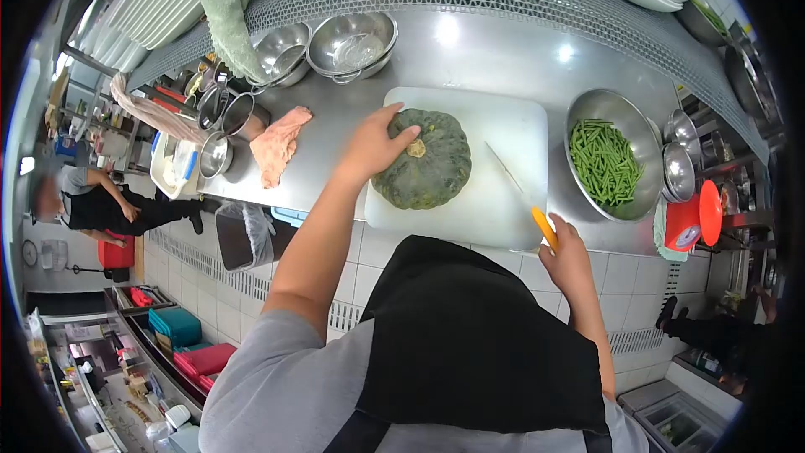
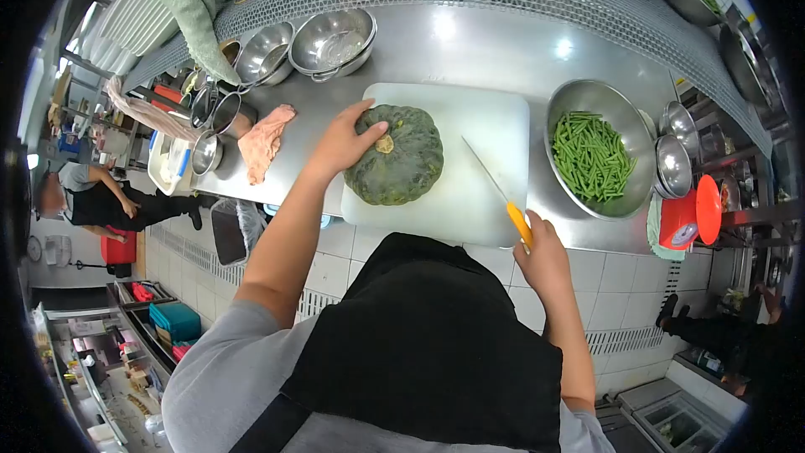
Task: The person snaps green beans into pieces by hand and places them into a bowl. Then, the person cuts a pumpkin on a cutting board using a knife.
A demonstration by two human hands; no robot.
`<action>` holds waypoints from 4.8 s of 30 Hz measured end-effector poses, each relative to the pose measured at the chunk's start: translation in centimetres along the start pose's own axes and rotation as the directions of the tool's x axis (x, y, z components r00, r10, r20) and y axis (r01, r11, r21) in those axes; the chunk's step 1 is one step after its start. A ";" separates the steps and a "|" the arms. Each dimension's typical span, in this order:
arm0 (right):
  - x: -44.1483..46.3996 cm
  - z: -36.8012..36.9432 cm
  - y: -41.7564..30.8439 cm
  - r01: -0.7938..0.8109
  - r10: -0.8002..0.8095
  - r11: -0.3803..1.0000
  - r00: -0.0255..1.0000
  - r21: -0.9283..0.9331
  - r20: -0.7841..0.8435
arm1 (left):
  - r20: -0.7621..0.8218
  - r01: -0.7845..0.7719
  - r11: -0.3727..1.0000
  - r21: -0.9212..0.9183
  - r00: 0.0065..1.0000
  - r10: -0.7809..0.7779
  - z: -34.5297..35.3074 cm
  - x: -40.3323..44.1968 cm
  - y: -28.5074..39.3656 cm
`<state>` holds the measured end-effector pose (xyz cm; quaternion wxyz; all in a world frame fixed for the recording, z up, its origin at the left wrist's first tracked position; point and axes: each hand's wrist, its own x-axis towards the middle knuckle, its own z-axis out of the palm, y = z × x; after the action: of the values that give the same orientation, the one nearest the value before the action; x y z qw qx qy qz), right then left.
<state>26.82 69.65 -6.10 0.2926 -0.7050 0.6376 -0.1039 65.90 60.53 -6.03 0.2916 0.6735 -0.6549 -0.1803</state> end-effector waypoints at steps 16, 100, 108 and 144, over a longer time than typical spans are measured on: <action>-3.2 -9.9 -4.2 0.257 -0.240 0.926 0.966 0.277 -0.095 | -0.072 0.287 0.957 -0.035 0.955 -0.289 2.3 -0.1 0.9; 1.1 -4.0 -19.6 0.232 -0.128 0.725 0.971 -0.648 0.204 | 0.574 -0.195 0.981 0.026 0.806 0.145 2.1 6.9 2.1; -3.2 3.0 -12.1 0.141 -0.155 0.826 0.988 -0.546 0.021 | 0.653 -0.219 0.976 0.000 0.739 0.166 2.1 7.9 2.3; -3.6 18.5 -7.2 0.022 -0.029 0.999 0.987 -0.046 -0.159 | 0.637 -0.253 0.944 -0.213 0.696 0.330 2.5 3.4 3.2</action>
<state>41.87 78.44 -16.29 0.2237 -0.7089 0.6520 -0.1496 62.11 56.88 -5.44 0.1003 0.4352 -0.8028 -0.3950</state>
